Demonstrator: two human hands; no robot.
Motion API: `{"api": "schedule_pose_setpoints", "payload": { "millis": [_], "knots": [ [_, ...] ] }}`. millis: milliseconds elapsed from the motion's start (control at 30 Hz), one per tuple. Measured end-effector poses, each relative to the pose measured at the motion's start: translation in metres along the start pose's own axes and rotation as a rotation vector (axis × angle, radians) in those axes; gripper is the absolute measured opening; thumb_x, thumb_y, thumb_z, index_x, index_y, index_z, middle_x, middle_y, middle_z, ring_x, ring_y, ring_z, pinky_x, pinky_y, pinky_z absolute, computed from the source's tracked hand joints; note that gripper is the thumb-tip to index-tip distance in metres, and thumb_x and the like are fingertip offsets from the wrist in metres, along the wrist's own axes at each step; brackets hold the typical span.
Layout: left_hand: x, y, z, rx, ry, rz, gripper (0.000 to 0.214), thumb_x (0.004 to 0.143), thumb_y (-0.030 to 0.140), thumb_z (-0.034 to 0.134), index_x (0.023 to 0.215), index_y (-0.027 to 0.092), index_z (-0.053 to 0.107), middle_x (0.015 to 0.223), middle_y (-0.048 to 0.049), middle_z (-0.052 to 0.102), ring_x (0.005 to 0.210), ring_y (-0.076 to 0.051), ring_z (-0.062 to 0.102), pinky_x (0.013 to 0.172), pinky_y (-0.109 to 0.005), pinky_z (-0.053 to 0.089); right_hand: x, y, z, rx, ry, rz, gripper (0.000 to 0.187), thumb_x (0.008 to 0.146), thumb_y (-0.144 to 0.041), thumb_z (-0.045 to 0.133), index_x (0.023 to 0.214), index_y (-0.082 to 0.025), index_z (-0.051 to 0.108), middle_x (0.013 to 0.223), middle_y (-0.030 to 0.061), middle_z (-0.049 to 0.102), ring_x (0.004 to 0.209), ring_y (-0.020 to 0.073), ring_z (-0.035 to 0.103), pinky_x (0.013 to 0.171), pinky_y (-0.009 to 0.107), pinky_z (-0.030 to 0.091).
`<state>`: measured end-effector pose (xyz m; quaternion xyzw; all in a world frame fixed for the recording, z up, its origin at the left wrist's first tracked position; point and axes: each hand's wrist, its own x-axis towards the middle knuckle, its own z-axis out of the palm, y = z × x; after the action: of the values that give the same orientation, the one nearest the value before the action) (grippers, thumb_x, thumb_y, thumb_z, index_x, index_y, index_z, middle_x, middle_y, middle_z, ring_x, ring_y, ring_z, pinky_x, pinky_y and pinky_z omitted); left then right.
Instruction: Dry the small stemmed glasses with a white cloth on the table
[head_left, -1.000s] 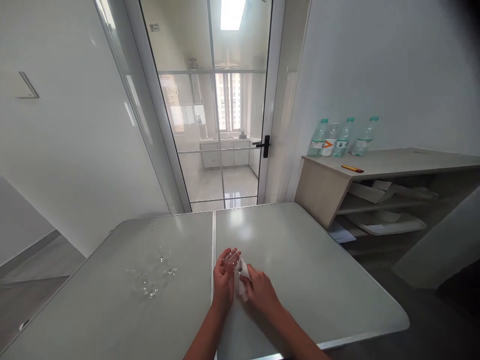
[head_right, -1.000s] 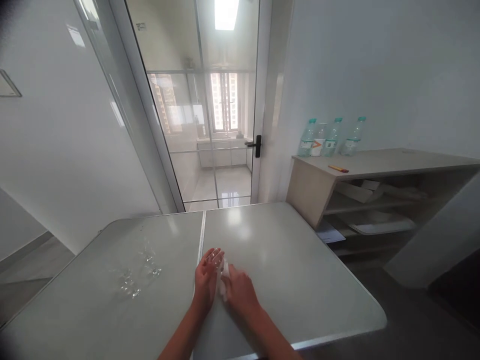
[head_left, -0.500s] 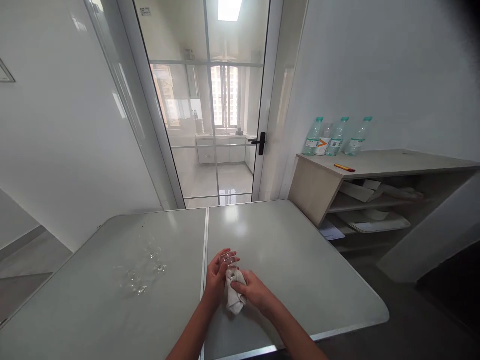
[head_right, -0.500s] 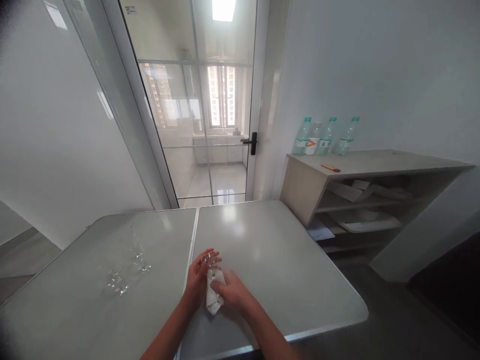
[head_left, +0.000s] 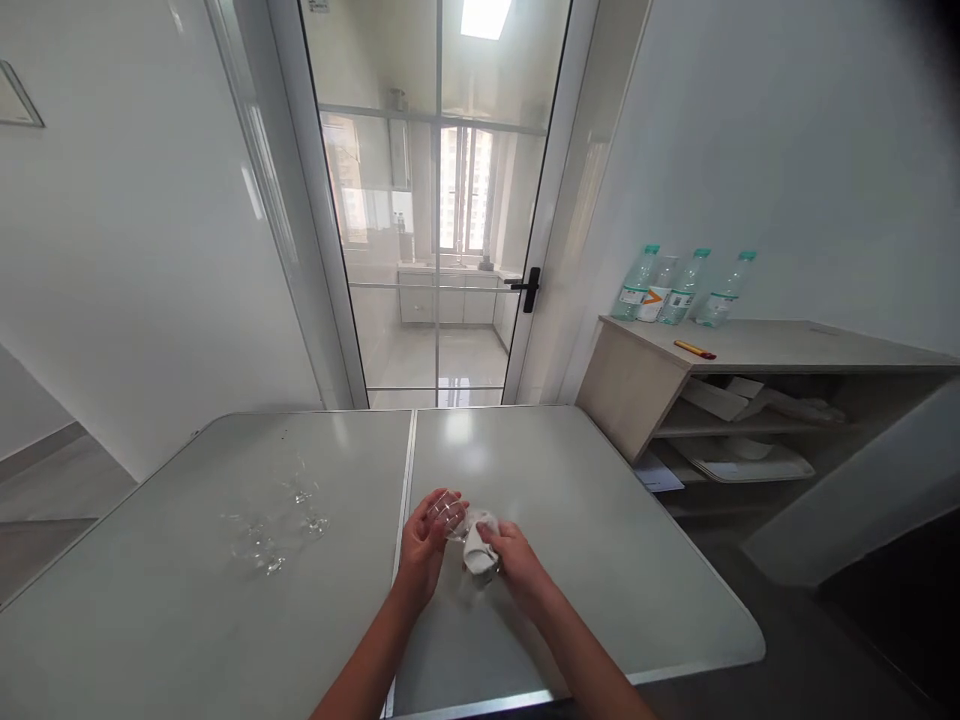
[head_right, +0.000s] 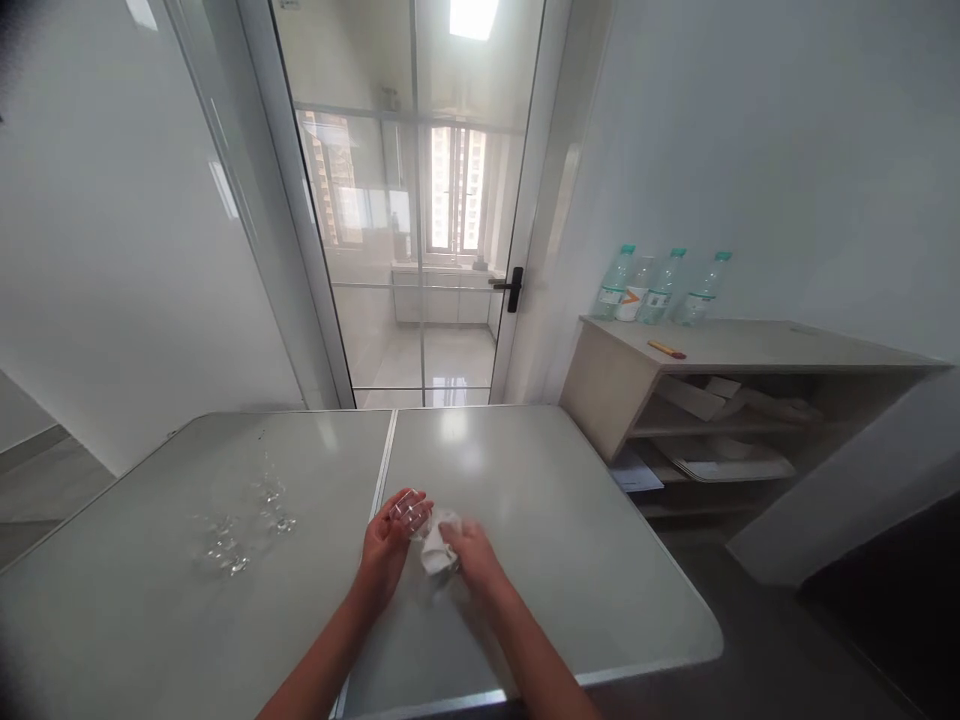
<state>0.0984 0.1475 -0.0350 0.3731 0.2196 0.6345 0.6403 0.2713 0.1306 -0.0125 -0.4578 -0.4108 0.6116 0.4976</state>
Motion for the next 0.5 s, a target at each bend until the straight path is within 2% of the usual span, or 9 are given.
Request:
{"api": "schedule_pose_setpoints", "payload": {
  "millis": [67,100,133,167,233,300,400,500],
  "knots": [
    [0.001,0.001,0.003,0.048,0.054,0.074,0.062,0.078,0.044,0.085,0.131,0.021,0.061,0.138,-0.0175,0.061,0.128,-0.037,0.061,0.115,-0.055,0.042,0.005,-0.001,-0.005,-0.056,0.338,-0.171,0.05,0.072,-0.065,0.077,0.078,-0.017,0.064,0.068,0.0004,0.061,0.063,0.0152,0.05,0.061,0.027,0.041],
    [0.002,0.001,0.004,0.067,0.075,0.106,0.063,0.077,0.042,0.085,0.132,0.022,0.061,0.138,-0.0159,0.06,0.13,-0.037,0.06,0.116,-0.054,0.041,0.007,0.0,-0.006,-0.062,0.44,-0.2,0.049,0.072,-0.064,0.077,0.078,-0.017,0.065,0.069,0.0006,0.062,0.065,0.0157,0.051,0.061,0.027,0.041],
    [0.002,0.002,0.005,0.079,0.089,0.129,0.064,0.077,0.04,0.086,0.133,0.023,0.06,0.139,-0.0145,0.059,0.131,-0.036,0.059,0.116,-0.053,0.041,0.008,0.002,-0.006,-0.033,0.459,-0.183,0.049,0.072,-0.064,0.077,0.079,-0.017,0.066,0.071,0.0013,0.063,0.066,0.0164,0.053,0.061,0.027,0.042],
    [0.002,0.002,0.006,0.086,0.097,0.141,0.066,0.077,0.04,0.086,0.135,0.024,0.059,0.139,-0.0136,0.058,0.132,-0.036,0.059,0.117,-0.052,0.041,0.009,0.004,-0.005,0.031,0.407,-0.135,0.049,0.073,-0.064,0.077,0.081,-0.017,0.067,0.072,0.0026,0.065,0.067,0.0174,0.055,0.062,0.028,0.043],
    [0.001,0.003,0.008,0.099,0.092,0.142,0.067,0.076,0.042,0.086,0.136,0.025,0.059,0.14,-0.013,0.056,0.132,-0.037,0.058,0.116,-0.052,0.042,0.008,0.01,0.0,0.21,0.216,-0.034,0.048,0.074,-0.063,0.077,0.084,-0.016,0.069,0.077,0.0055,0.069,0.072,0.0201,0.06,0.065,0.03,0.047],
    [0.0,0.004,0.008,0.123,0.06,0.133,0.067,0.075,0.041,0.087,0.134,0.025,0.06,0.139,-0.0129,0.057,0.132,-0.038,0.058,0.115,-0.053,0.043,0.007,0.016,0.005,0.347,0.105,0.002,0.045,0.075,-0.058,0.08,0.087,-0.016,0.07,0.082,0.0069,0.071,0.077,0.0214,0.064,0.071,0.032,0.049],
    [-0.002,0.008,0.01,0.151,0.004,0.126,0.067,0.073,0.039,0.089,0.131,0.024,0.061,0.135,-0.0128,0.06,0.131,-0.038,0.059,0.115,-0.054,0.043,0.008,0.019,0.005,0.364,0.079,0.045,0.046,0.07,-0.055,0.085,0.086,-0.015,0.072,0.081,0.0074,0.072,0.076,0.021,0.065,0.073,0.032,0.05],
    [-0.004,0.013,0.014,0.204,-0.034,0.148,0.065,0.071,0.035,0.09,0.129,0.023,0.063,0.13,-0.0135,0.063,0.129,-0.038,0.06,0.115,-0.054,0.044,0.013,0.019,-0.006,0.167,0.123,0.059,0.053,0.067,-0.062,0.081,0.083,-0.013,0.073,0.077,0.0084,0.072,0.07,0.0212,0.064,0.067,0.033,0.049]
  ]
}}
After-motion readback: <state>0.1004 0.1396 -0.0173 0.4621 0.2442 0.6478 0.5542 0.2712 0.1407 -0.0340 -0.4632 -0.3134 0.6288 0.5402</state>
